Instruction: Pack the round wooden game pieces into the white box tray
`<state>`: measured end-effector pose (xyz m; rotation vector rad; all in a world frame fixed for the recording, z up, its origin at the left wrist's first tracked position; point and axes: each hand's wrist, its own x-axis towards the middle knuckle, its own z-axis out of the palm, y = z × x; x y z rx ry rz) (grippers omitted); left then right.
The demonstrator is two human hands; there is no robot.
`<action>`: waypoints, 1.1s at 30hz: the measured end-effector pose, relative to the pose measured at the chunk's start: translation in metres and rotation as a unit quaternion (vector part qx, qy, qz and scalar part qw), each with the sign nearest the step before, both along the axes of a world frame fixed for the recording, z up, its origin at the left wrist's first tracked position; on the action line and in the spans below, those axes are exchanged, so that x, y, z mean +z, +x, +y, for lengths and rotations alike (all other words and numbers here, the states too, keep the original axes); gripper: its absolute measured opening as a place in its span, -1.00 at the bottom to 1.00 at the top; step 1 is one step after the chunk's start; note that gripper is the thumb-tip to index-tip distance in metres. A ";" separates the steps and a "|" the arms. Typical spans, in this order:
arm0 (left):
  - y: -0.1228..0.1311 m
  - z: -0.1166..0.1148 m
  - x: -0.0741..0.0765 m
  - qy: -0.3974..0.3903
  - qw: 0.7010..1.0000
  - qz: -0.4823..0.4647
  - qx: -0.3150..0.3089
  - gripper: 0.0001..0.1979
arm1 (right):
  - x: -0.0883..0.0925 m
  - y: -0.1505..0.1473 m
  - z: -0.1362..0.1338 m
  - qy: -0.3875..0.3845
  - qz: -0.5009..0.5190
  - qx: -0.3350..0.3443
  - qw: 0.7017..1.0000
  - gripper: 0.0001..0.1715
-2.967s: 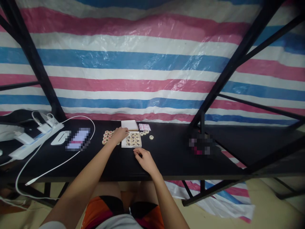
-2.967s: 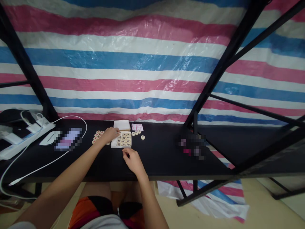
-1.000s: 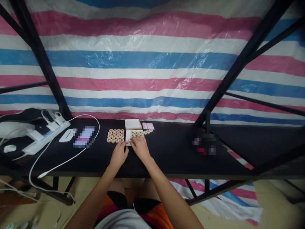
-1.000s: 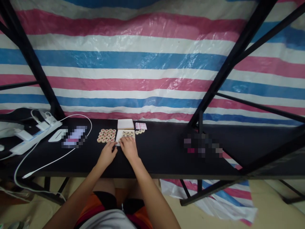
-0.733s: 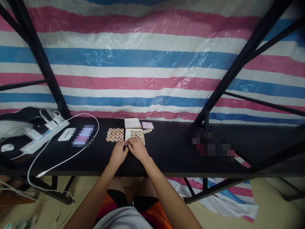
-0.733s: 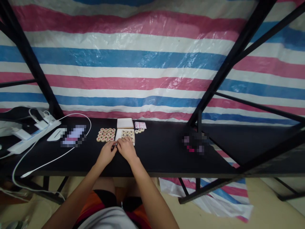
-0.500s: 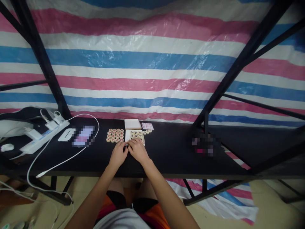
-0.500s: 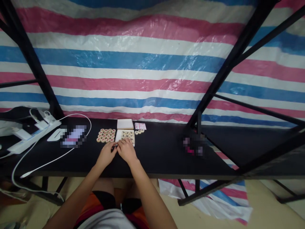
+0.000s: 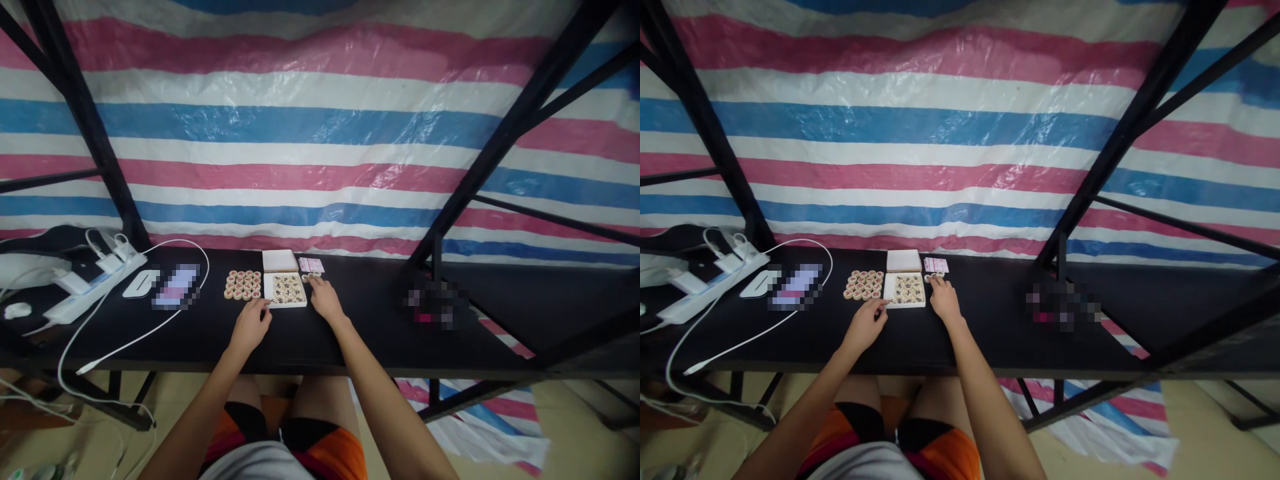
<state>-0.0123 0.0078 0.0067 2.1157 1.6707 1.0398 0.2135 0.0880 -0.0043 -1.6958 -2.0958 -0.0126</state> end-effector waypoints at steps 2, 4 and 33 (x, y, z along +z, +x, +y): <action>0.000 0.000 0.000 0.000 1.000 0.001 0.001 -0.75 | -0.001 0.001 0.004 -0.002 -0.036 0.025 0.999 -0.36; 0.000 0.000 0.000 0.000 1.000 0.002 0.000 -0.75 | -0.002 0.000 0.004 0.001 -0.049 0.032 0.998 -0.39; -0.001 0.003 -0.003 -0.003 1.000 0.013 0.002 -0.76 | 0.035 -0.090 -0.006 -0.038 0.005 0.129 0.991 -0.84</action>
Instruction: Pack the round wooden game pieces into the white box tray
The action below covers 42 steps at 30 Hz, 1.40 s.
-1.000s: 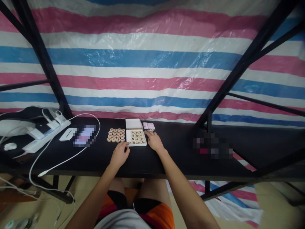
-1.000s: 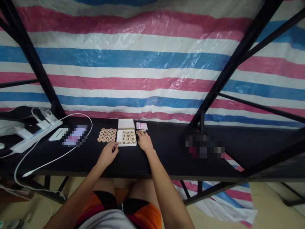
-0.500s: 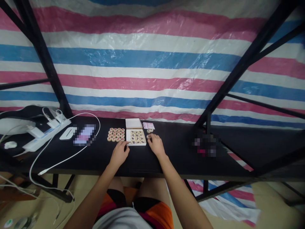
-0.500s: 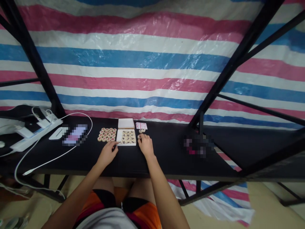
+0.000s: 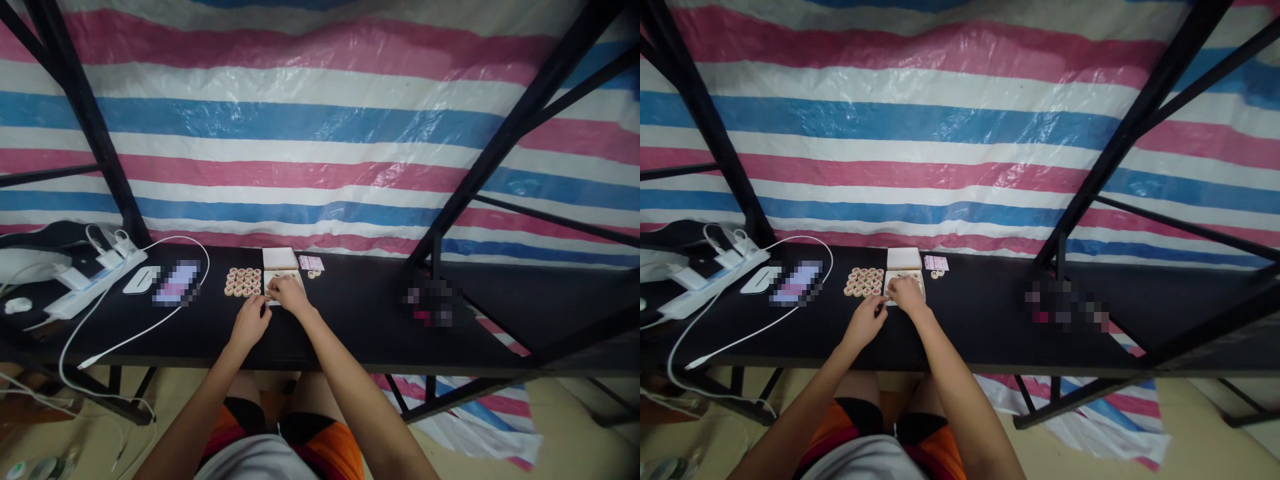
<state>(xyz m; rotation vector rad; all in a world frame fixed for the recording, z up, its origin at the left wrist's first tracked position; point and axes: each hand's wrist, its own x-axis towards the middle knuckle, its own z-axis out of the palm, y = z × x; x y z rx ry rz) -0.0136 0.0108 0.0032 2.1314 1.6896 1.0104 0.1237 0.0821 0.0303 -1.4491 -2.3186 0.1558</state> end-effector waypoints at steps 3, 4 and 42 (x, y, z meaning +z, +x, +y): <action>0.000 0.000 0.000 -0.004 1.000 -0.001 0.000 -0.77 | -0.002 0.001 0.000 0.010 -0.014 0.013 1.000 -0.79; 0.000 0.000 0.000 -0.004 1.000 -0.002 0.001 -0.77 | -0.003 0.003 0.000 0.019 -0.012 0.023 0.999 -0.77; 0.000 -0.003 0.004 -0.018 1.000 0.005 0.010 -0.76 | -0.029 0.103 0.020 0.025 0.007 -0.219 0.975 -0.41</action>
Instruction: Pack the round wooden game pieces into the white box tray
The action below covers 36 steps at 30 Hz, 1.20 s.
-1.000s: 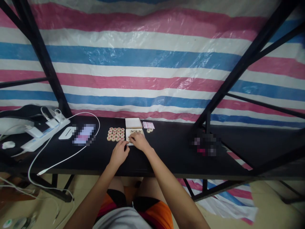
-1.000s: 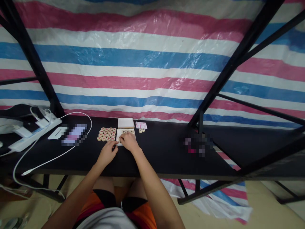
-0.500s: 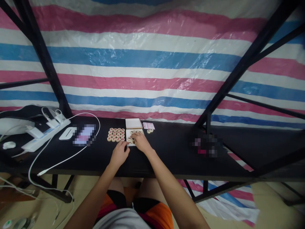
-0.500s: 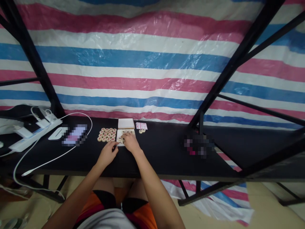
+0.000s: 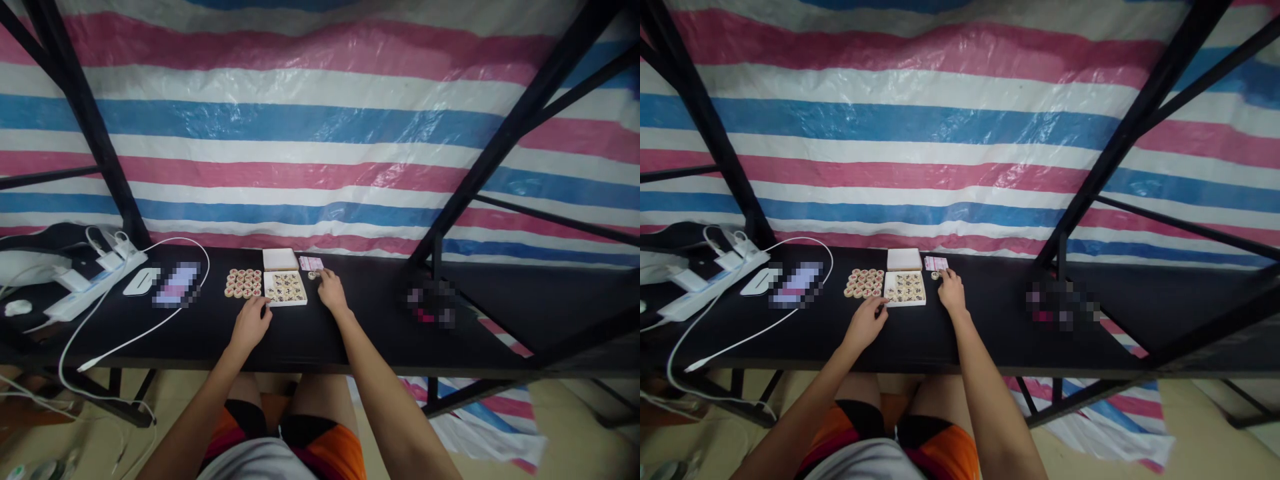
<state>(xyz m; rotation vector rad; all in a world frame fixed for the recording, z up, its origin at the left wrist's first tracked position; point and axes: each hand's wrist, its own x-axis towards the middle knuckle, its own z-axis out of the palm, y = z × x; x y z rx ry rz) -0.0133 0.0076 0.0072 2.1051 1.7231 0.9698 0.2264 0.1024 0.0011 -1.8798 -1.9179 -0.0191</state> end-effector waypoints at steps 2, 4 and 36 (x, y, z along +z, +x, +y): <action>0.000 0.000 0.000 -0.002 1.000 0.000 -0.001 -0.76 | -0.004 0.005 0.001 -0.015 -0.029 0.009 0.999 -0.39; 0.000 0.000 0.000 -0.003 1.000 -0.001 0.000 -0.76 | -0.006 0.005 0.000 -0.019 -0.053 0.020 0.998 -0.41; 0.001 0.000 0.002 0.003 1.000 0.006 0.002 -0.76 | 0.024 -0.073 -0.022 0.045 0.037 0.193 0.979 -0.78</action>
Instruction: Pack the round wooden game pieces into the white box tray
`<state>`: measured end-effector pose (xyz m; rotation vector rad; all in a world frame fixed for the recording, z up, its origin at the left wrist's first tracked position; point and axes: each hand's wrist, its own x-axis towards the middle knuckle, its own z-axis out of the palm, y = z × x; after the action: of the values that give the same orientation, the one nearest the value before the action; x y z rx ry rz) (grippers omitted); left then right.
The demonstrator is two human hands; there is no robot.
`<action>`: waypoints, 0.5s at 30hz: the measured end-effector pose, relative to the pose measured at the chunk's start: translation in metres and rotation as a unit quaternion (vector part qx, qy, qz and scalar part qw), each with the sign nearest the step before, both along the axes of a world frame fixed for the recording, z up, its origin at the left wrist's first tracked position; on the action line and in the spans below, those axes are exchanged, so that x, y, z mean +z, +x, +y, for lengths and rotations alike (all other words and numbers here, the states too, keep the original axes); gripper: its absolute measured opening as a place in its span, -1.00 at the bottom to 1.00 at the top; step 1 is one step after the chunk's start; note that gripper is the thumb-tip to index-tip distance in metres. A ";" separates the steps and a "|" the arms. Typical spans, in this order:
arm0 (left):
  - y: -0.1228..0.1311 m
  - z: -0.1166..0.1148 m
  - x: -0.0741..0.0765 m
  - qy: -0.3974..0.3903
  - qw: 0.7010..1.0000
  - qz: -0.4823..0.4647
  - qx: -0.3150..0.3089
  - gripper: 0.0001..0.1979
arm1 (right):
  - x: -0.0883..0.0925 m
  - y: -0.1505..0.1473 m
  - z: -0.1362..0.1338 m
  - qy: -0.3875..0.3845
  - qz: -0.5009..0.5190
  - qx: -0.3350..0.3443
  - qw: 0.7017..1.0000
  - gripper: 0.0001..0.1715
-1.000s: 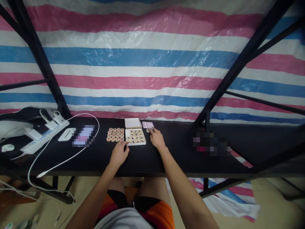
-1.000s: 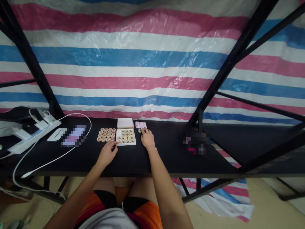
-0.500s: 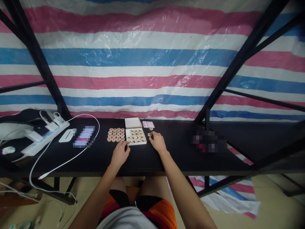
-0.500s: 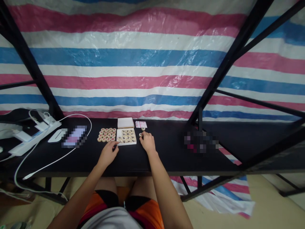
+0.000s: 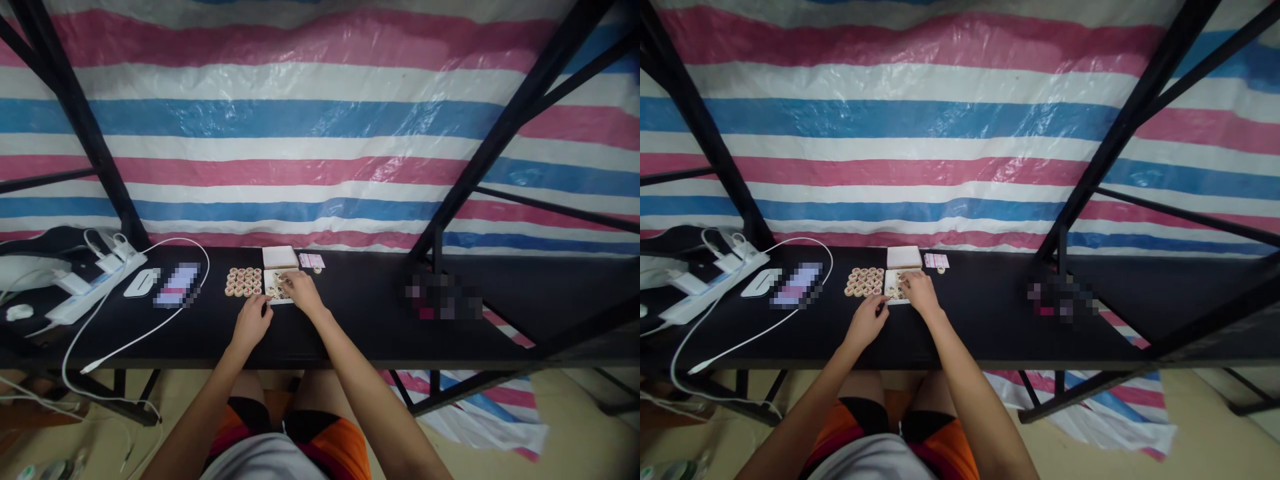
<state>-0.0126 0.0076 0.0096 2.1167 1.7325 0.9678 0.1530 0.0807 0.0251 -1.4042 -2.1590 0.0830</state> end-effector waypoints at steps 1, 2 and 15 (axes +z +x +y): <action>0.000 0.000 0.000 0.001 1.000 0.001 -0.001 -0.76 | 0.003 -0.007 0.003 -0.010 -0.023 0.005 1.000 -0.77; 0.000 0.000 0.000 0.002 1.000 0.002 -0.003 -0.76 | 0.006 -0.013 0.006 -0.020 -0.043 0.006 0.999 -0.77; 0.001 0.000 -0.001 0.004 1.000 -0.001 -0.005 -0.77 | 0.010 -0.034 0.008 -0.019 -0.163 0.035 0.986 -0.64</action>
<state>-0.0121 0.0080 0.0090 2.1272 1.7177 0.9755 0.1190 0.0883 0.0352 -1.4451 -2.4852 -0.0872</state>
